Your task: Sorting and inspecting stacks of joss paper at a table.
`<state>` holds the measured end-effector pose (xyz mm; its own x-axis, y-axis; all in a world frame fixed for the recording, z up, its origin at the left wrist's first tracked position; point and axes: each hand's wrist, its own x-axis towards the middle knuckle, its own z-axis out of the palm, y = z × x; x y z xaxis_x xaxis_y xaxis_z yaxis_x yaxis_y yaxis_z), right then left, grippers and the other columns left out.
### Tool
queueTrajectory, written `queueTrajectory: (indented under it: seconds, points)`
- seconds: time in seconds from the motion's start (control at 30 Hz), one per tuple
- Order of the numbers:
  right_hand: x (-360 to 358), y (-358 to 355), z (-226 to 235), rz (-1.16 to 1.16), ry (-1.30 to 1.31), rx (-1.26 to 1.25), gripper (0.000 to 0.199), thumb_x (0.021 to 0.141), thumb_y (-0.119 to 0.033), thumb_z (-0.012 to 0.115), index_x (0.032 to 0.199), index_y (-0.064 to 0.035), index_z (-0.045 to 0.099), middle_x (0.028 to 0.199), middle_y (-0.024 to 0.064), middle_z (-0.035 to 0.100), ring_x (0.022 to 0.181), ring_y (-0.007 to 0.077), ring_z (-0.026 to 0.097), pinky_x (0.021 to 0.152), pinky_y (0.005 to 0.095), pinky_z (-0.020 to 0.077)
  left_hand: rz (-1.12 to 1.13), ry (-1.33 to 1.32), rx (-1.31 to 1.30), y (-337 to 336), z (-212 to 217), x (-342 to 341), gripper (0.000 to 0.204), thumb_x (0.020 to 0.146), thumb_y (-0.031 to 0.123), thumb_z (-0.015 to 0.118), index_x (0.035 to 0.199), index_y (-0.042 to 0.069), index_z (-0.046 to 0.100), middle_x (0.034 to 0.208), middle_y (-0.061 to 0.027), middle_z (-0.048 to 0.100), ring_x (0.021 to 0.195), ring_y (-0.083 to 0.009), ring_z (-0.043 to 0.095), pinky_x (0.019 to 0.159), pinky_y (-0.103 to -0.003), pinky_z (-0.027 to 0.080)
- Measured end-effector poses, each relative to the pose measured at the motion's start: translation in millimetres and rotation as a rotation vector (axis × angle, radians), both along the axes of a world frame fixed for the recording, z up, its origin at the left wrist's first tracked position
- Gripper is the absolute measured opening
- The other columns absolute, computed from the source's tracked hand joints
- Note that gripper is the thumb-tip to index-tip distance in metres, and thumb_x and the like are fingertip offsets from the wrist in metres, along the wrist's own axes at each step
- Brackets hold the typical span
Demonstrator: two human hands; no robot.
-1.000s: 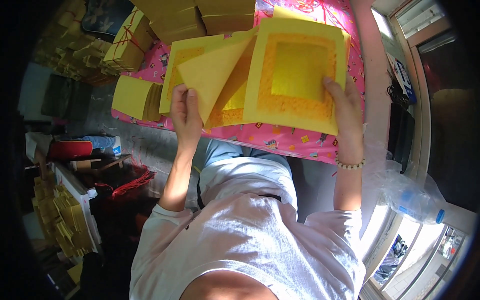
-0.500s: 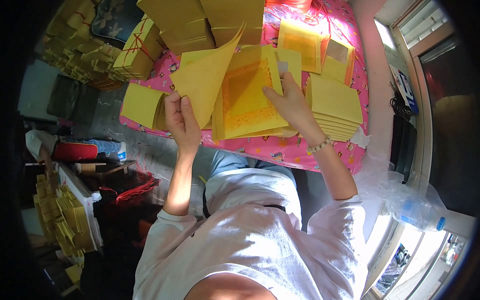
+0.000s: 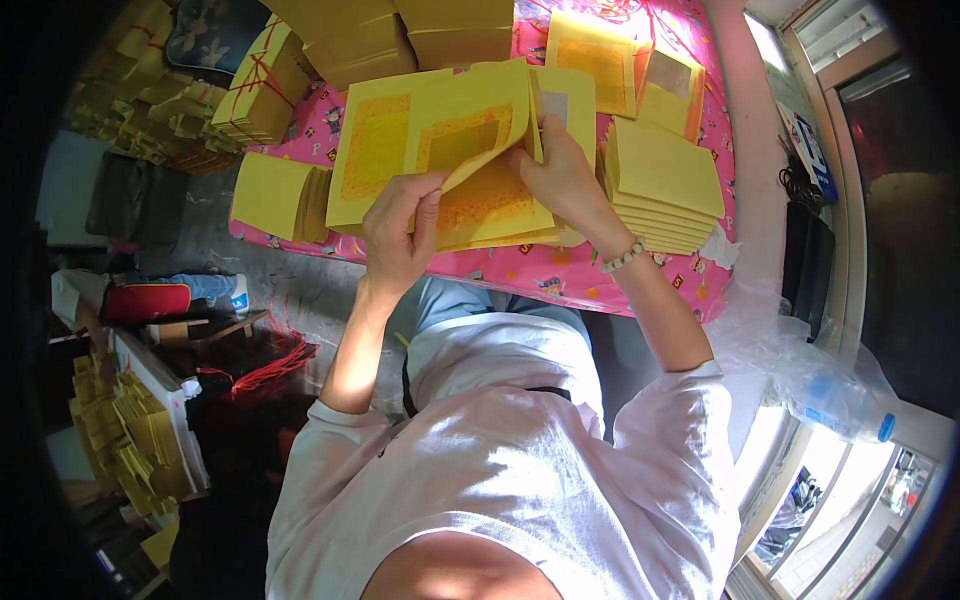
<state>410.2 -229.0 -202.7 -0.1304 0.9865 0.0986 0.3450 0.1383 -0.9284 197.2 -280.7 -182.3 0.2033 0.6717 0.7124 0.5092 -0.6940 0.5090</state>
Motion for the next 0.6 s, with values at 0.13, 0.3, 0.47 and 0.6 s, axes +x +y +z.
queueTrajectory:
  seconds: [0.13, 0.3, 0.47, 0.6]
  points:
    - [9.6, -9.8, 27.9, 0.028, -0.003, -0.037, 0.038, 0.092, -0.017, 0.055, 0.12, 0.0074, 0.048, 0.093, 0.016, 0.063, 0.084, 0.0214, 0.064, 0.073, 0.0308, 0.0502, -0.083, 0.066, -0.023, -2.0, -3.4, 1.9, 0.018, 0.082, 0.002, 0.062, 0.1, 0.005, 0.063, 0.081, -0.01, 0.063, 0.072, -0.0282, 0.059, 0.063, -0.037, 0.047]
    - [21.2, -14.6, 48.2, -0.131, -0.119, -0.234, 0.031, 0.097, -0.025, 0.048, 0.113, 0.0002, 0.057, 0.083, 0.0083, 0.063, 0.069, 0.0152, 0.064, 0.053, 0.0281, 0.0495, -0.143, 0.237, -0.065, -6.5, -7.2, 6.3, 0.022, 0.08, 0.006, 0.064, 0.102, 0.009, 0.065, 0.088, -0.0055, 0.064, 0.08, -0.0249, 0.058, 0.069, -0.035, 0.046]
    - [24.3, -13.9, 30.2, -0.09, -0.279, -0.11, 0.027, 0.094, -0.023, 0.052, 0.102, 0.0007, 0.062, 0.077, 0.0124, 0.065, 0.068, 0.0223, 0.065, 0.059, 0.0326, 0.0501, -0.181, 0.283, -0.076, -8.8, -9.9, 9.2, 0.025, 0.078, 0.012, 0.067, 0.103, 0.011, 0.066, 0.097, -0.0035, 0.062, 0.089, -0.0244, 0.056, 0.074, -0.037, 0.046]
    - [24.5, -13.8, 28.7, -0.093, -0.326, -0.012, 0.024, 0.092, -0.02, 0.055, 0.097, 0.0017, 0.063, 0.08, 0.0182, 0.066, 0.068, 0.0303, 0.064, 0.066, 0.0374, 0.0499, -0.162, 0.354, -0.123, -20.8, 3.1, 11.3, 0.041, 0.076, 0.016, 0.071, 0.115, 0.011, 0.062, 0.114, -0.0077, 0.058, 0.102, -0.0299, 0.053, 0.085, -0.041, 0.046]
